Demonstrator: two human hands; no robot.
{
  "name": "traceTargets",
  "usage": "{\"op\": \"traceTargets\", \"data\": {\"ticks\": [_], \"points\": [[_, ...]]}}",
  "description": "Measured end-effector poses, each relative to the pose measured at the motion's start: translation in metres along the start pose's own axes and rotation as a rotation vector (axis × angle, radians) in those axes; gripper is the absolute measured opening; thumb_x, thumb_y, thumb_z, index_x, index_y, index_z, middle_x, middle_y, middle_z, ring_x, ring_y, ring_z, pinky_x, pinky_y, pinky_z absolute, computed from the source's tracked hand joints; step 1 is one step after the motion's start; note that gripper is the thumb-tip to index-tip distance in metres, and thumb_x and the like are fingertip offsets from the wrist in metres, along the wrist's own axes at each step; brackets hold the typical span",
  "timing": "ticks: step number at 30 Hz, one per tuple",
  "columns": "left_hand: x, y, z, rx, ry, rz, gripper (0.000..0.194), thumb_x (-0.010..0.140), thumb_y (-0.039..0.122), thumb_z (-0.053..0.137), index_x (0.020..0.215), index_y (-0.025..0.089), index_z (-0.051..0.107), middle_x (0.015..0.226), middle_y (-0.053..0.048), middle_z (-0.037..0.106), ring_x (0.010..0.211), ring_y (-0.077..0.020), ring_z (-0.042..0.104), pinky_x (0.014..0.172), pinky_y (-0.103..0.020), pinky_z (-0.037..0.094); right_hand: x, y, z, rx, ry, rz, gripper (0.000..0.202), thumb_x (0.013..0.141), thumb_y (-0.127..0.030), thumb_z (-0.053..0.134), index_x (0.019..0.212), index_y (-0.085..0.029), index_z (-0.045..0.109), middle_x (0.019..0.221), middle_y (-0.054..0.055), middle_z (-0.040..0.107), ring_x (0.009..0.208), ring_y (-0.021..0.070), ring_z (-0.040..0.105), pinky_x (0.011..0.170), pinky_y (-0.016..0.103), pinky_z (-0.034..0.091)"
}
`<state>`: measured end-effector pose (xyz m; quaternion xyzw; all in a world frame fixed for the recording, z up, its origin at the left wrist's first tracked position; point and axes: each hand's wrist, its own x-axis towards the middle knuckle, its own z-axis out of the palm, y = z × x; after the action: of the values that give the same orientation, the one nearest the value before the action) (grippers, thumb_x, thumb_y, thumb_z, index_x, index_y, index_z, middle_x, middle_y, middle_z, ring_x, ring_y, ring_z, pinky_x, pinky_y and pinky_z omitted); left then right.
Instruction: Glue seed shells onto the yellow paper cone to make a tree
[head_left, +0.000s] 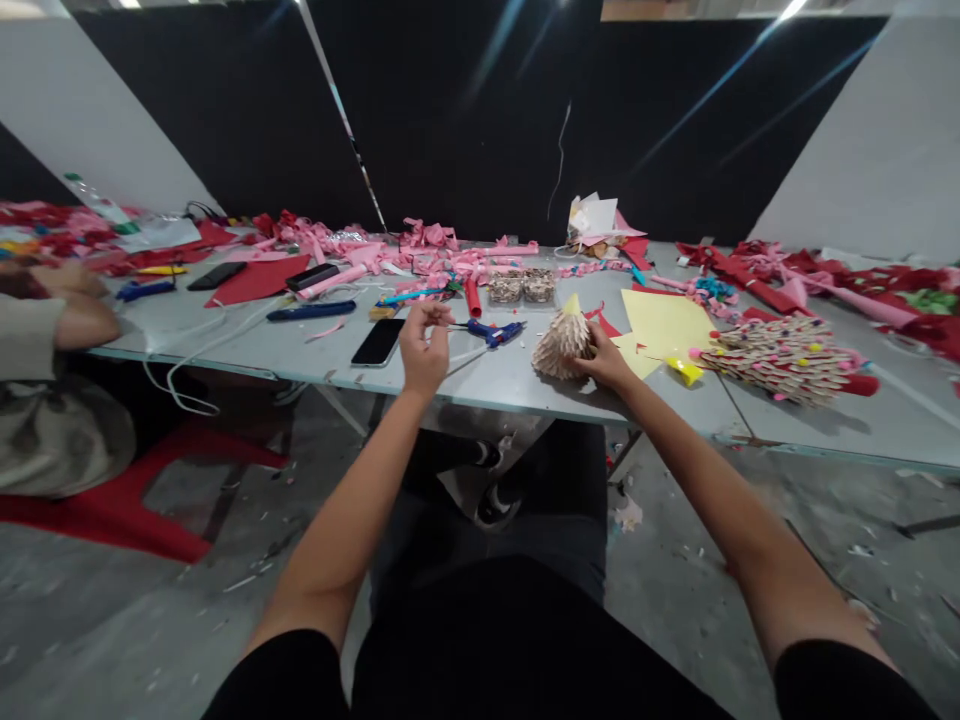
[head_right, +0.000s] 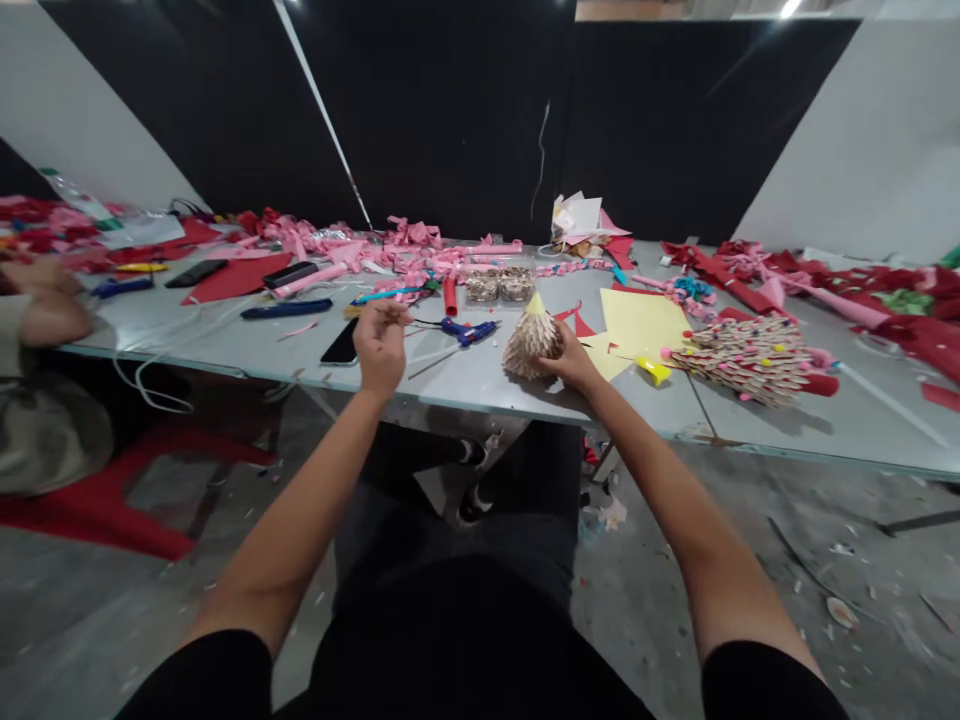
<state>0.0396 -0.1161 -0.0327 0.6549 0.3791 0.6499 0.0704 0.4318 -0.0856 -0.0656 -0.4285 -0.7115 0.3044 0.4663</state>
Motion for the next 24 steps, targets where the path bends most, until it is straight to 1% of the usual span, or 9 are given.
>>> {"op": "traceTargets", "data": {"ticks": [2,3,5,9,13,16,19,22,24], "points": [[0.030,-0.018,-0.025,0.054,-0.148,0.016,0.029,0.090,0.019,0.062,0.115,0.025,0.076,0.100,-0.005,0.075,0.095,-0.0252,0.073,0.101,-0.042,0.062,-0.004,0.000,-0.001,0.009,-0.006,0.015,0.105,0.068,-0.066,0.105,0.158,-0.030,0.063,0.153,0.016,0.075,0.144,0.0475,0.072,0.130,0.070,0.056],[0.044,-0.027,-0.030,0.077,-0.244,0.027,0.029,0.085,0.019,0.066,0.110,0.026,0.078,0.099,-0.005,0.076,0.094,-0.0263,0.074,0.101,-0.043,0.062,-0.006,0.000,-0.002,0.004,0.001,0.023,0.104,0.069,-0.064,0.105,0.157,-0.031,0.063,0.152,0.016,0.076,0.144,0.0478,0.073,0.130,0.071,0.055],[0.065,-0.045,-0.027,0.106,-0.441,0.051,0.035,0.073,0.017,0.071,0.105,0.027,0.082,0.103,-0.006,0.079,0.101,-0.0299,0.075,0.105,-0.045,0.061,-0.010,0.000,-0.003,-0.014,0.021,0.036,0.102,0.067,-0.059,0.107,0.155,-0.032,0.064,0.149,0.015,0.077,0.144,0.0493,0.073,0.130,0.074,0.055],[0.084,-0.080,0.018,0.117,-0.738,0.071,0.049,0.063,0.015,0.075,0.108,0.030,0.085,0.107,-0.007,0.081,0.103,-0.0329,0.077,0.103,-0.042,0.062,-0.013,-0.005,-0.007,-0.061,0.047,0.057,0.098,0.067,-0.060,0.106,0.152,-0.034,0.065,0.145,0.014,0.078,0.140,0.0507,0.074,0.127,0.077,0.054],[0.088,-0.101,0.061,0.089,-0.903,0.094,0.030,0.067,0.016,0.077,0.092,0.032,0.081,0.079,-0.004,0.069,0.090,-0.0327,0.077,0.095,-0.040,0.062,-0.011,-0.016,-0.008,-0.108,0.046,0.063,0.097,0.068,-0.064,0.104,0.150,-0.031,0.064,0.146,0.015,0.077,0.141,0.0521,0.073,0.127,0.076,0.055],[0.096,-0.103,0.071,0.050,-0.964,0.153,0.020,0.066,0.019,0.082,0.078,0.032,0.072,0.068,0.000,0.061,0.073,-0.0291,0.072,0.082,-0.036,0.062,-0.006,-0.024,-0.009,-0.135,0.037,0.068,0.098,0.069,-0.064,0.104,0.152,-0.031,0.063,0.149,0.015,0.076,0.142,0.0516,0.073,0.126,0.072,0.057],[0.111,-0.096,0.067,0.003,-0.945,0.217,0.018,0.070,0.021,0.082,0.081,0.032,0.073,0.075,0.001,0.067,0.068,-0.0244,0.069,0.073,-0.033,0.060,0.008,-0.028,-0.011,-0.163,0.029,0.065,0.097,0.071,-0.060,0.103,0.154,-0.030,0.062,0.151,0.015,0.075,0.144,0.0508,0.072,0.127,0.069,0.058],[0.130,-0.085,0.061,-0.053,-0.837,0.264,0.025,0.077,0.020,0.076,0.099,0.033,0.079,0.094,-0.002,0.076,0.082,-0.0253,0.076,0.080,-0.036,0.063,0.030,-0.029,-0.014,-0.202,0.029,0.050,0.097,0.072,-0.056,0.103,0.156,-0.032,0.061,0.156,0.014,0.072,0.147,0.0507,0.071,0.131,0.070,0.055],[0.137,-0.079,0.059,-0.099,-0.721,0.282,0.035,0.079,0.020,0.072,0.111,0.032,0.079,0.110,-0.005,0.077,0.099,-0.0290,0.080,0.092,-0.044,0.067,0.044,-0.030,-0.016,-0.234,0.038,0.034,0.095,0.074,-0.057,0.101,0.157,-0.034,0.061,0.158,0.013,0.070,0.148,0.0509,0.069,0.133,0.072,0.053]]}}
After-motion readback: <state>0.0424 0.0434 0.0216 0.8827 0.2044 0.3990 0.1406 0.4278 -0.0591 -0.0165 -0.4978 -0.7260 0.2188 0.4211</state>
